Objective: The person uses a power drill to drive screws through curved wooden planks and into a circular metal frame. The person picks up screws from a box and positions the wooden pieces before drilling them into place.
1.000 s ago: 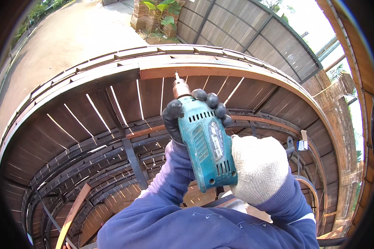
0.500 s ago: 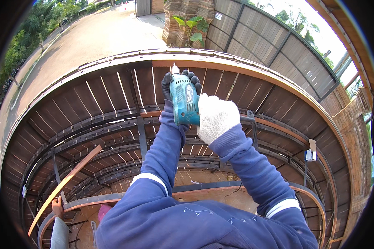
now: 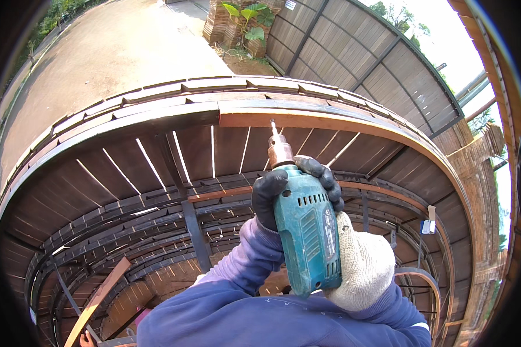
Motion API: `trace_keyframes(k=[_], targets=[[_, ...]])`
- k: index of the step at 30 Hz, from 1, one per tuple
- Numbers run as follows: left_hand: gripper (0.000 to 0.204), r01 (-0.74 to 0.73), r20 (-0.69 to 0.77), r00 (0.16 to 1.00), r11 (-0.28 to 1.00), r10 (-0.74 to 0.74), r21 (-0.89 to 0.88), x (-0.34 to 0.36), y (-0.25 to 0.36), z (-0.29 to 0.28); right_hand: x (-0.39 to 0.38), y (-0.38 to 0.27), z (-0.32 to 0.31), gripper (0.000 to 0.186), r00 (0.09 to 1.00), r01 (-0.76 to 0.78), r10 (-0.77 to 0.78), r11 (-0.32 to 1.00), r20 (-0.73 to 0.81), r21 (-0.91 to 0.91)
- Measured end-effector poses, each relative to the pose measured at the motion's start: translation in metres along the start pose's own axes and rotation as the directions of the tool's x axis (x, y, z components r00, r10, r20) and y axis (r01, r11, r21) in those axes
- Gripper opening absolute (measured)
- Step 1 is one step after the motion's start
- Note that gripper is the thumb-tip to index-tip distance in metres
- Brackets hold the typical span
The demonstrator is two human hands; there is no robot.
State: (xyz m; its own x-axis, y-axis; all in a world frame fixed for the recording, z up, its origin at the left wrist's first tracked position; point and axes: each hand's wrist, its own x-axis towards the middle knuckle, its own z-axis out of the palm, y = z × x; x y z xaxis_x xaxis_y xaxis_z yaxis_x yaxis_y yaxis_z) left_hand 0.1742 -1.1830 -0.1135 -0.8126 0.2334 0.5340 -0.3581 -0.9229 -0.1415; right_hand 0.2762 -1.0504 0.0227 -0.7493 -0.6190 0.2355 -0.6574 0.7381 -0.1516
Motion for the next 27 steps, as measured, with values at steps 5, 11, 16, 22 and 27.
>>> trace_keyframes(k=[5,11,16,22,27], targets=[[0.053,0.001,-0.013,1.000,1.000,-0.001,-0.028,0.002,0.003,0.003,0.010,-0.002,-0.003,0.092,0.994,-0.073,0.071,0.997,0.086,0.025],[0.052,-0.005,0.187,0.982,0.994,0.026,-0.112,0.018,0.006,-0.015,-0.001,-0.007,0.003,0.060,1.000,-0.001,0.000,0.982,-0.004,-0.190],[0.047,0.088,0.110,0.990,0.996,-0.086,-0.011,-0.016,-0.026,0.013,-0.061,-0.016,-0.013,0.082,0.997,0.041,-0.050,0.987,-0.057,-0.154],[0.022,0.284,-0.404,0.889,0.952,-0.216,0.115,-0.115,-0.092,-0.013,-0.179,0.023,0.043,0.089,0.999,-0.035,0.045,0.955,-0.025,0.293],[0.019,0.320,-0.676,0.734,0.913,-0.070,0.252,-0.189,-0.132,-0.071,-0.240,0.075,0.108,0.094,0.917,-0.261,0.117,0.900,0.382,0.350]])
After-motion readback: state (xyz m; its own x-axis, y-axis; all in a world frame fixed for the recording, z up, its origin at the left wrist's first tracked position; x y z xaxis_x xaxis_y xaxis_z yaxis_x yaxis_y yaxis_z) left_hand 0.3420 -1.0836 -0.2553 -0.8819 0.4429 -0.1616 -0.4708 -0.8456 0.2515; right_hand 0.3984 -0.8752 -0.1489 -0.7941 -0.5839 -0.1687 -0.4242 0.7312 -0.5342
